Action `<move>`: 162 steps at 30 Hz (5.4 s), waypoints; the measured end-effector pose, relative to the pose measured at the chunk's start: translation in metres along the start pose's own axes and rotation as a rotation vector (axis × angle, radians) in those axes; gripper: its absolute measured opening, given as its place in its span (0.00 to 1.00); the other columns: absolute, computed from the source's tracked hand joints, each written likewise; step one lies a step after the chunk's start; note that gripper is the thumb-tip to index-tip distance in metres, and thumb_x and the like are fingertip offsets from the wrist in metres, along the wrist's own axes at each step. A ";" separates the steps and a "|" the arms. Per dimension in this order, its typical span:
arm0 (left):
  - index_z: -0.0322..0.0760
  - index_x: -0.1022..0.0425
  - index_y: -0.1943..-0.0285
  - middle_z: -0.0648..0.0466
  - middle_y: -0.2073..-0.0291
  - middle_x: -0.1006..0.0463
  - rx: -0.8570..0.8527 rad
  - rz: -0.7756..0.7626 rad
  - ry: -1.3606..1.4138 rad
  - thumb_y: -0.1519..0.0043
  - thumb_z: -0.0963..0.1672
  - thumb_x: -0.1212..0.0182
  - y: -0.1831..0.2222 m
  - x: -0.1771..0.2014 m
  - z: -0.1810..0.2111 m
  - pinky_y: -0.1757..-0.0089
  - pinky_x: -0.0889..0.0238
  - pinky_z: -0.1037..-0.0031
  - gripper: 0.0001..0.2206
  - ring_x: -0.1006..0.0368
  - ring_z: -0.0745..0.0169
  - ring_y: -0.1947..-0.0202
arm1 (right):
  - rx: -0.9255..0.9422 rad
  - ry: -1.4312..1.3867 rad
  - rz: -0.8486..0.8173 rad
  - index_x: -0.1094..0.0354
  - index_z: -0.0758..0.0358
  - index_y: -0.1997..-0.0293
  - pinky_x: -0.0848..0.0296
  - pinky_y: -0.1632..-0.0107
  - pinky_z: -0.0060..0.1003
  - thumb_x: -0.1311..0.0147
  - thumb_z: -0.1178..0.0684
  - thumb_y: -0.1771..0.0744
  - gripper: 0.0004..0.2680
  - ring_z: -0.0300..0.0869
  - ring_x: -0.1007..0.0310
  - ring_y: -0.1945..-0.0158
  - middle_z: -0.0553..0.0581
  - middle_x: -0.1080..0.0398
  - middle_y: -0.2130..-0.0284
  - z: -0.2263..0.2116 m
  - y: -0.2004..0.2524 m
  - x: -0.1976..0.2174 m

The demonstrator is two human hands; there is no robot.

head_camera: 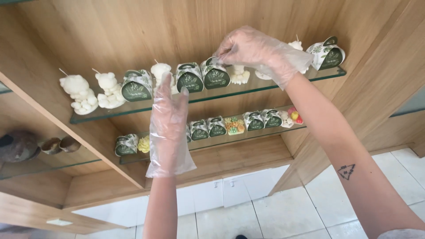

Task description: Organizing and packing handmade candles on shelves and workstations.

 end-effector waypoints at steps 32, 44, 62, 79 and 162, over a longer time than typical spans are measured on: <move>0.32 0.38 0.25 0.45 0.38 0.25 0.162 -0.006 0.148 0.37 0.41 0.32 -0.012 -0.021 -0.023 0.58 0.29 0.78 0.30 0.24 0.67 0.57 | -0.496 0.321 -0.197 0.28 0.54 0.39 0.32 0.40 0.44 0.35 0.45 0.41 0.23 0.52 0.27 0.44 0.57 0.24 0.48 0.087 0.090 0.085; 0.30 0.34 0.26 0.47 0.41 0.22 0.090 0.009 0.002 0.37 0.41 0.29 -0.011 -0.023 -0.027 0.63 0.33 0.78 0.29 0.30 0.71 0.66 | -0.520 0.330 -0.226 0.23 0.57 0.49 0.29 0.46 0.45 0.32 0.46 0.42 0.18 0.51 0.24 0.49 0.57 0.22 0.54 0.122 0.092 0.075; 0.28 0.42 0.21 0.41 0.35 0.24 0.053 0.022 -0.126 0.32 0.42 0.28 -0.004 -0.022 -0.031 0.61 0.28 0.76 0.32 0.25 0.69 0.61 | -0.335 0.225 -0.219 0.25 0.59 0.46 0.28 0.47 0.43 0.31 0.48 0.42 0.21 0.50 0.23 0.51 0.58 0.23 0.54 0.154 0.092 0.077; 0.32 0.50 0.19 0.36 0.33 0.29 -0.074 0.159 -0.177 0.26 0.37 0.34 0.025 -0.016 0.021 0.58 0.28 0.75 0.30 0.26 0.64 0.60 | -0.034 -0.003 -0.371 0.20 0.59 0.58 0.25 0.55 0.42 0.29 0.52 0.44 0.14 0.46 0.21 0.58 0.56 0.21 0.62 0.118 0.040 0.035; 0.29 0.43 0.23 0.36 0.32 0.32 -0.051 -0.029 -0.026 0.35 0.41 0.33 -0.008 -0.030 -0.008 0.50 0.25 0.70 0.32 0.28 0.48 0.36 | 0.132 0.007 -0.249 0.27 0.60 0.44 0.28 0.48 0.42 0.28 0.44 0.42 0.23 0.48 0.22 0.50 0.56 0.22 0.54 0.007 -0.023 0.001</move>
Point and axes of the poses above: each hand's wrist, its own y-axis away from the middle knuckle, its own x-axis out of the back of the hand, z = x × y, the point moved 2 cm from there along -y, towards the middle knuckle
